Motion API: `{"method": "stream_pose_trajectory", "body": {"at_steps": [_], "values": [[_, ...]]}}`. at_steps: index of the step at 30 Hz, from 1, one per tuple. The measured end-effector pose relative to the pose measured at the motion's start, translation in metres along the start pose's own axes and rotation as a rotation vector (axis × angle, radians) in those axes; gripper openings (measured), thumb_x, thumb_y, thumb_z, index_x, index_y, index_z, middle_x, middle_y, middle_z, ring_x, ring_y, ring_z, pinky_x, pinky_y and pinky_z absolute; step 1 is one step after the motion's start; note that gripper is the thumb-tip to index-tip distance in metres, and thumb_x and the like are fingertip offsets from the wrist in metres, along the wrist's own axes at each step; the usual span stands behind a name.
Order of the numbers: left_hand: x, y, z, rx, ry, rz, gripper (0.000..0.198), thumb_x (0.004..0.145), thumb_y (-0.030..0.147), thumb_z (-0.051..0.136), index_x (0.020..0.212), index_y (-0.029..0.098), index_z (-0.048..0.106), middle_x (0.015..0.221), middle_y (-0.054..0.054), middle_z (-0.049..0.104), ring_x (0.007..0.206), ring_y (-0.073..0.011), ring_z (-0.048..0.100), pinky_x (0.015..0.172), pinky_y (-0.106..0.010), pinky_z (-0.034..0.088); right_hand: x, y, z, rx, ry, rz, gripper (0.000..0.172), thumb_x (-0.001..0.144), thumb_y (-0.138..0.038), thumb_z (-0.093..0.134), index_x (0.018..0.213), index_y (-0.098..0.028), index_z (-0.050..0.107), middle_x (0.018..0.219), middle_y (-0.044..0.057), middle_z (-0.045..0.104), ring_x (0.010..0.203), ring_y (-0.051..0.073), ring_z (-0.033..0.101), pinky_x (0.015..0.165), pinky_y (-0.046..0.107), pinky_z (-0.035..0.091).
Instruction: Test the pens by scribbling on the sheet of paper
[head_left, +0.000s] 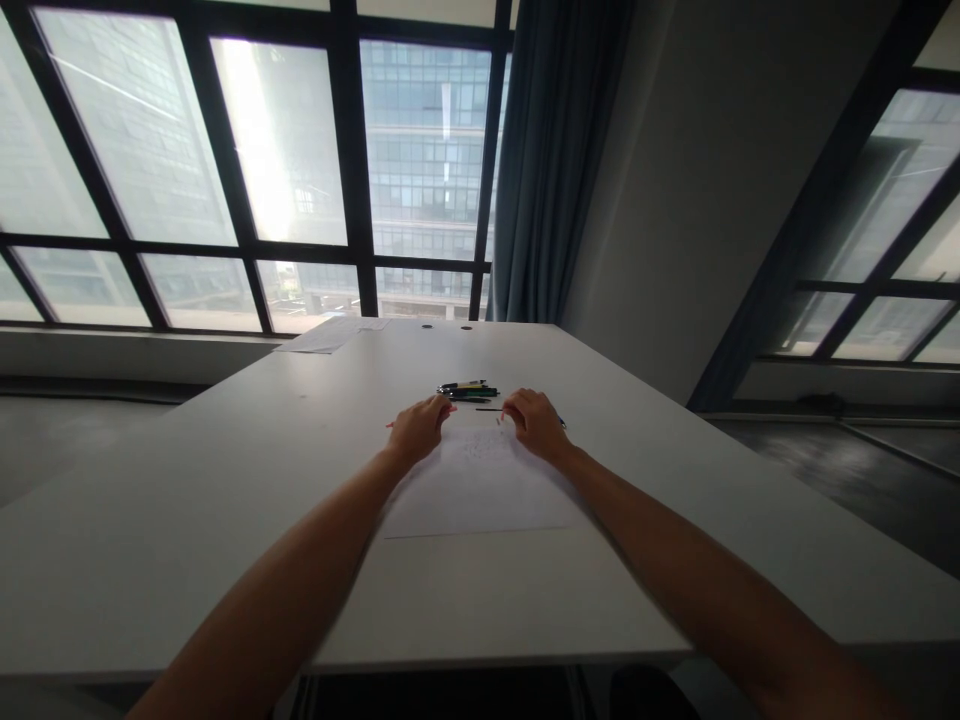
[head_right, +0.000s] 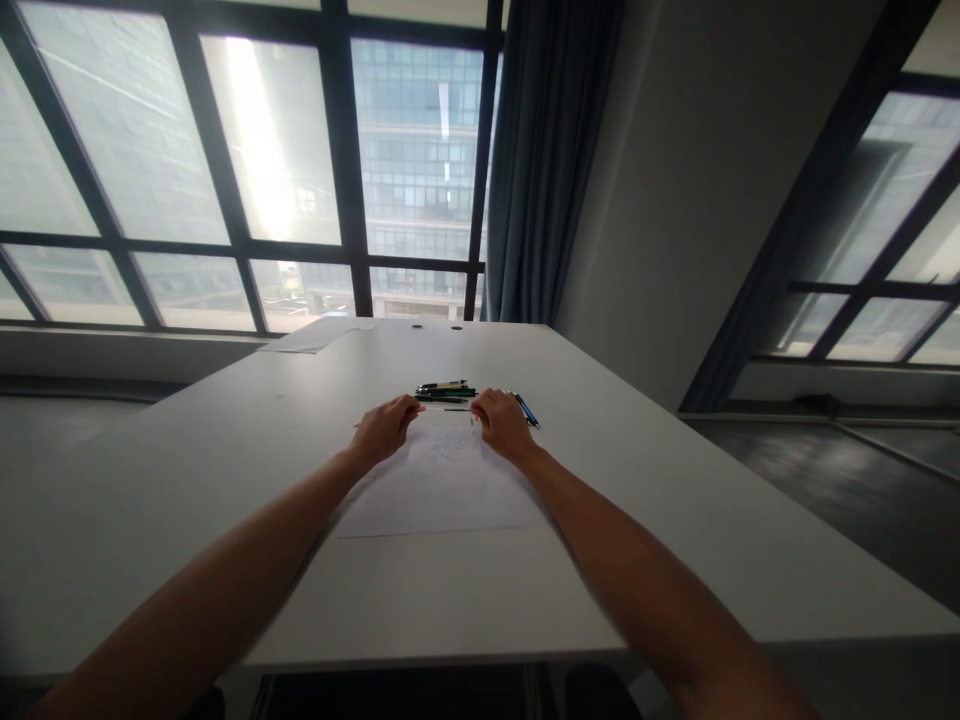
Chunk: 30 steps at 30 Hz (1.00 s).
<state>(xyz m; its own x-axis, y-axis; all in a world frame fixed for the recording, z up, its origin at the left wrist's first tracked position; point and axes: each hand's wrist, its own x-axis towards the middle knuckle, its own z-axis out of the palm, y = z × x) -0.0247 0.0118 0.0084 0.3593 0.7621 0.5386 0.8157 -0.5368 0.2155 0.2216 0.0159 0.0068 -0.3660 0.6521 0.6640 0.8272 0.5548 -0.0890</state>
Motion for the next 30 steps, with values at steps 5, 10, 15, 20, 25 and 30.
{"method": "stream_pose_trajectory", "body": {"at_steps": [5, 10, 15, 20, 25, 30], "values": [[0.000, 0.006, 0.003, -0.027, -0.065, 0.160, 0.018, 0.096, 0.028, 0.039, 0.103, 0.025, 0.056, 0.104, -0.003, 0.067, 0.094, -0.0184, 0.063, 0.078, -0.028, 0.047, 0.002, -0.016, -0.002, -0.019, -0.082, -0.076, 0.023, 0.096, -0.022, 0.041, 0.090, -0.018, 0.062, 0.095, 0.008, 0.064, 0.091, 0.021, 0.052, 0.083, 0.033, 0.032], [-0.001, 0.020, 0.006, -0.017, -0.049, 0.092, 0.021, 0.097, 0.029, 0.035, 0.108, 0.023, 0.051, 0.101, -0.005, 0.069, 0.090, -0.0196, 0.065, 0.075, -0.029, 0.048, 0.002, -0.022, 0.009, 0.035, -0.001, 0.008, 0.030, 0.098, -0.028, 0.038, 0.114, -0.016, 0.059, 0.111, 0.009, 0.061, 0.100, 0.020, 0.052, 0.086, 0.032, 0.035], [-0.002, 0.025, 0.004, -0.039, -0.006, -0.070, 0.023, 0.098, 0.024, 0.031, 0.115, 0.022, 0.045, 0.096, -0.004, 0.069, 0.082, -0.0185, 0.067, 0.071, -0.028, 0.047, -0.002, -0.003, 0.019, -0.178, -0.133, 0.135, 0.023, 0.091, -0.024, 0.050, 0.102, -0.018, 0.069, 0.112, 0.010, 0.059, 0.104, 0.024, 0.048, 0.087, 0.037, 0.032], [-0.002, 0.027, 0.005, -0.054, 0.008, -0.009, 0.025, 0.097, 0.023, 0.031, 0.116, 0.023, 0.047, 0.107, -0.005, 0.067, 0.094, -0.0193, 0.064, 0.078, -0.030, 0.048, -0.001, -0.001, 0.022, -0.269, -0.204, 0.107, 0.024, 0.090, -0.023, 0.049, 0.095, -0.019, 0.073, 0.108, 0.011, 0.060, 0.102, 0.026, 0.046, 0.085, 0.039, 0.031], [-0.002, 0.026, 0.007, -0.030, 0.025, 0.098, 0.028, 0.096, 0.025, 0.034, 0.120, 0.024, 0.049, 0.116, -0.006, 0.064, 0.104, -0.0204, 0.060, 0.086, -0.033, 0.047, -0.001, -0.004, 0.022, -0.238, -0.242, 0.086, 0.023, 0.087, -0.019, 0.051, 0.096, -0.020, 0.073, 0.106, 0.011, 0.060, 0.101, 0.026, 0.047, 0.083, 0.038, 0.031], [-0.002, 0.025, 0.007, 0.021, 0.011, 0.073, 0.027, 0.094, 0.041, 0.041, 0.104, 0.021, 0.057, 0.101, -0.007, 0.066, 0.094, -0.0218, 0.061, 0.083, -0.034, 0.046, -0.002, -0.001, 0.020, -0.222, -0.259, 0.128, 0.028, 0.083, -0.012, 0.053, 0.101, -0.021, 0.072, 0.108, 0.011, 0.061, 0.103, 0.026, 0.047, 0.084, 0.038, 0.030]]}}
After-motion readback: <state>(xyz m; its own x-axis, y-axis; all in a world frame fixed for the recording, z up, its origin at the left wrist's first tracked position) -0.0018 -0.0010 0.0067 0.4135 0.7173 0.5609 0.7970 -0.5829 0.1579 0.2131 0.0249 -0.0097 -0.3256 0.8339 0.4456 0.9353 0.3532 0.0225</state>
